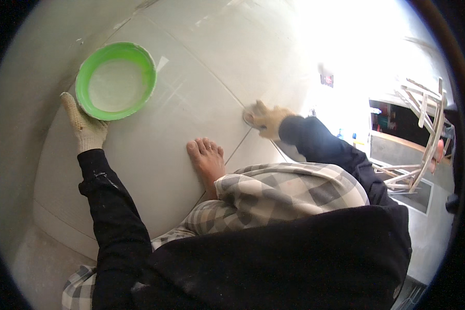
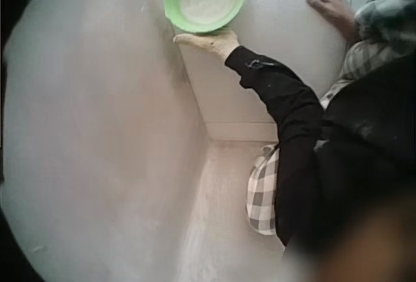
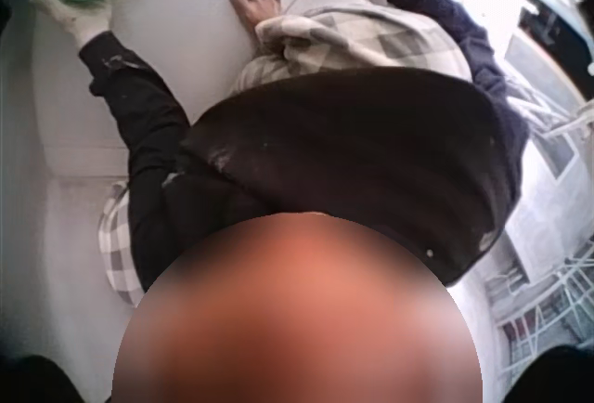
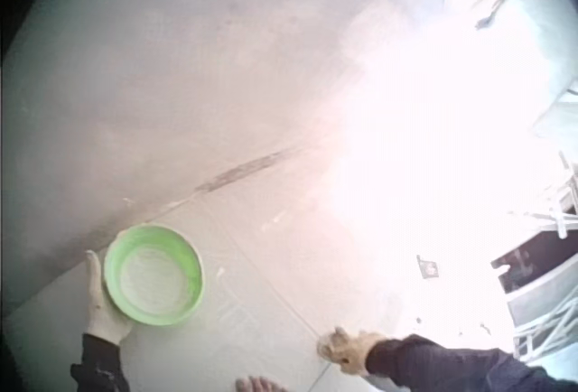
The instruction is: The person sits on a tiled floor and applies a white grout-like substance into the gaps between tiles using a small trowel. They repeatedly dip the trowel into a green bowl of liquid to wet it, then spread the substance along the tile seams.
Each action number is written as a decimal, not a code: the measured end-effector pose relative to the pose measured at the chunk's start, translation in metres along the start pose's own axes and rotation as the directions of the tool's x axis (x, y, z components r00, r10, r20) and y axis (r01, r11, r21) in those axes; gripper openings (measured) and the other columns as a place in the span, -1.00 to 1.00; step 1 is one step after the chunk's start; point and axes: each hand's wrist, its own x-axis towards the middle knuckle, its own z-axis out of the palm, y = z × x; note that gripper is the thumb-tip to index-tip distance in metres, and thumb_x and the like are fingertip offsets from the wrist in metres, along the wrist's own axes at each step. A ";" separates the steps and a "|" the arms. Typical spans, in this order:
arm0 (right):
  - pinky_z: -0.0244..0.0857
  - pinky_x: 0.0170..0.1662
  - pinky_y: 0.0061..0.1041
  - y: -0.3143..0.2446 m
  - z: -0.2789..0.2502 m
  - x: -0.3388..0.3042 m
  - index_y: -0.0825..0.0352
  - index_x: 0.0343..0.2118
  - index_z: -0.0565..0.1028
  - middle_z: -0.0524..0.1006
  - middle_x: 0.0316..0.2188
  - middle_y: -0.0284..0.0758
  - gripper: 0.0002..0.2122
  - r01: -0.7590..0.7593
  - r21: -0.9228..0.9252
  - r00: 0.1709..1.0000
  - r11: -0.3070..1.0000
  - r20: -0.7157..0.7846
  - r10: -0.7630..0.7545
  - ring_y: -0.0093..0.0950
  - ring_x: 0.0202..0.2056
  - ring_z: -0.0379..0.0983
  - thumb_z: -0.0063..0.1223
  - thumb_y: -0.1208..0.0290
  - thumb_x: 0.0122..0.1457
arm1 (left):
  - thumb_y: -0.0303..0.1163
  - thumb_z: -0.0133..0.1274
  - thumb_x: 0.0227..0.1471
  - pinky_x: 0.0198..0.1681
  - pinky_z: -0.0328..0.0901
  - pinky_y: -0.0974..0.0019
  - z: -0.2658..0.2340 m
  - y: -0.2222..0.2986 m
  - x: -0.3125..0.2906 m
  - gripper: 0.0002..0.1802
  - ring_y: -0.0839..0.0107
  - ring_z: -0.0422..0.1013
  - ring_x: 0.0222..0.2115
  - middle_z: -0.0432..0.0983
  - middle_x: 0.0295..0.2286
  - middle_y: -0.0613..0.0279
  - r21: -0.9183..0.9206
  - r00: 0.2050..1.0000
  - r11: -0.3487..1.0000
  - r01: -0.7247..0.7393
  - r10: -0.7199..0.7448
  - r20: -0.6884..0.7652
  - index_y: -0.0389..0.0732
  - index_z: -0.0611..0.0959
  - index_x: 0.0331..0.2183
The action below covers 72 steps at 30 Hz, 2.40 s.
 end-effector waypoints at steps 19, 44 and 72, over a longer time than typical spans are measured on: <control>0.33 0.07 -0.16 0.041 -0.028 0.003 0.01 0.21 0.33 0.41 0.10 -0.14 -0.43 0.092 0.071 0.982 0.993 -0.174 -0.078 -0.20 0.06 0.43 -0.03 0.22 0.04 | 0.45 -0.21 0.07 0.22 0.10 0.00 0.017 -0.005 -0.013 -0.04 0.17 0.15 0.20 0.20 0.20 0.08 0.152 0.997 0.986 -0.064 0.055 0.059 -0.09 0.29 0.24; 0.43 -0.11 -0.28 -0.072 -0.140 0.020 0.10 0.22 0.31 0.38 0.13 -0.21 -0.44 0.543 -0.115 0.302 0.832 -0.898 -0.321 -0.22 -0.12 0.46 0.12 0.27 0.12 | 0.42 -0.16 0.09 0.01 0.35 0.14 0.031 0.014 -0.018 -0.01 0.23 0.43 -0.02 0.46 -0.03 -0.07 0.396 0.995 0.918 -0.032 0.065 -0.072 -0.38 0.42 0.10; 0.34 0.08 -0.21 -0.023 -0.051 0.022 0.07 0.24 0.30 0.10 0.33 -0.10 -0.31 0.270 0.197 0.756 0.943 -0.649 -0.081 -0.10 -0.01 0.44 0.16 0.19 -0.05 | 0.46 -0.21 0.08 0.26 0.00 0.25 0.000 0.000 -0.024 0.07 0.22 0.15 0.18 0.21 0.18 -0.12 0.471 0.999 0.882 0.029 -0.036 0.007 -0.39 0.33 0.18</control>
